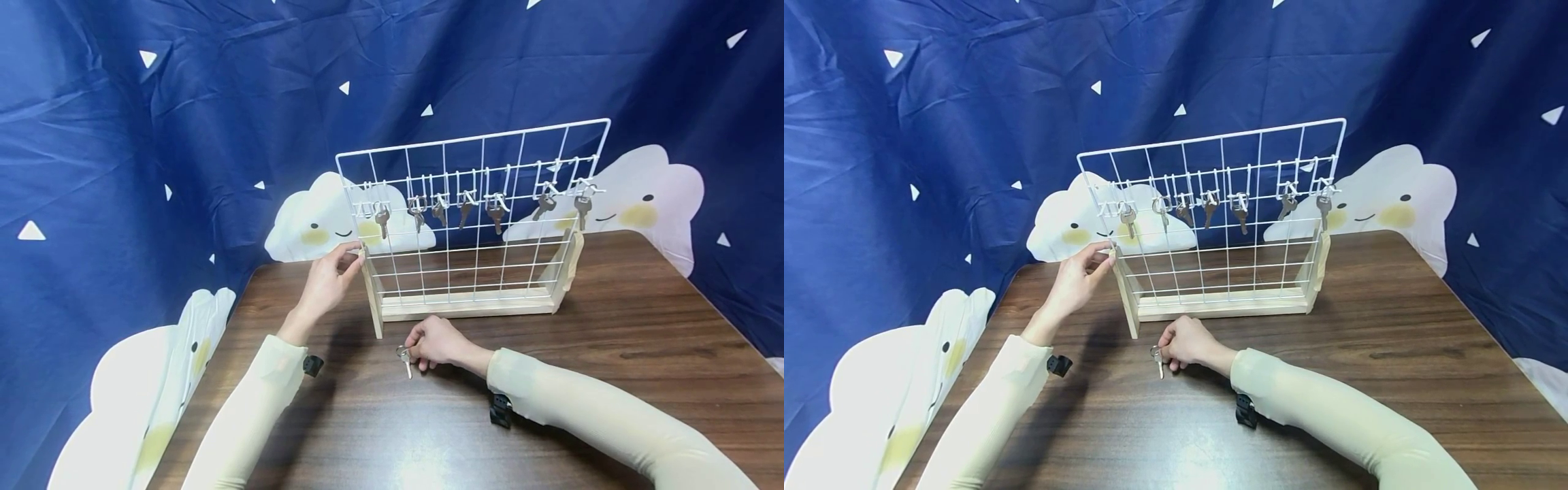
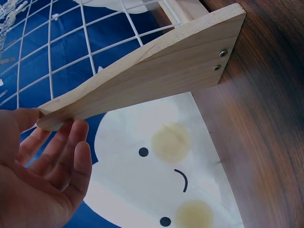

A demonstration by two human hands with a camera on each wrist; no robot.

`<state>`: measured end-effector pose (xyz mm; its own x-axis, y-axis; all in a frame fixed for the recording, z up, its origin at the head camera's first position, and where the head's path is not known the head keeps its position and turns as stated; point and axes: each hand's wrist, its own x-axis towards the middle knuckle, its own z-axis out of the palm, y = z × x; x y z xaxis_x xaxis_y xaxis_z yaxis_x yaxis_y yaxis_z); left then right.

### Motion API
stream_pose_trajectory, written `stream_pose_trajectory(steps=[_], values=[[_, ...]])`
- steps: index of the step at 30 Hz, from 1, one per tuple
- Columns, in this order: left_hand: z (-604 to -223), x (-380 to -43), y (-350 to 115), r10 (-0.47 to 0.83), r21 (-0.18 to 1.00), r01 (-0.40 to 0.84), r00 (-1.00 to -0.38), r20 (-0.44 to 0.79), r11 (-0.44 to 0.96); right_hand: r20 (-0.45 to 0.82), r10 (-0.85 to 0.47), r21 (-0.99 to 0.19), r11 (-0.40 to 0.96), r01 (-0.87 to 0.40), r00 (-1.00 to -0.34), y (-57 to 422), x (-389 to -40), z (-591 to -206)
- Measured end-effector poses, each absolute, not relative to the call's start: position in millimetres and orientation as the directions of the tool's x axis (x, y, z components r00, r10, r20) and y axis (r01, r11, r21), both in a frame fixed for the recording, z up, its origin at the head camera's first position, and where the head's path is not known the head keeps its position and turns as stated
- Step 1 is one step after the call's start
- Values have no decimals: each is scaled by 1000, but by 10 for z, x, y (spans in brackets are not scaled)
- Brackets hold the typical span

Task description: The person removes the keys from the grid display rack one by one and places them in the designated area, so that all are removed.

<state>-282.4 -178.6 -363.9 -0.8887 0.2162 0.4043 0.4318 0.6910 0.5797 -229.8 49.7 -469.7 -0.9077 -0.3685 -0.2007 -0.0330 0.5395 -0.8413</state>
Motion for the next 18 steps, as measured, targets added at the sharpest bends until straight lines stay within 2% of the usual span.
stream_pose_trajectory(steps=[6, 18], values=[[-3640, -2830, -1786, 213, 582, 432, -888, 408, 689, -218, -381, -847, 532, -20, -899, 518, -2294, -4672], [-3647, -2841, -1789, 212, 580, 428, -890, 403, 693, -198, -408, -792, 602, -99, -891, 560, -2287, -4628]])
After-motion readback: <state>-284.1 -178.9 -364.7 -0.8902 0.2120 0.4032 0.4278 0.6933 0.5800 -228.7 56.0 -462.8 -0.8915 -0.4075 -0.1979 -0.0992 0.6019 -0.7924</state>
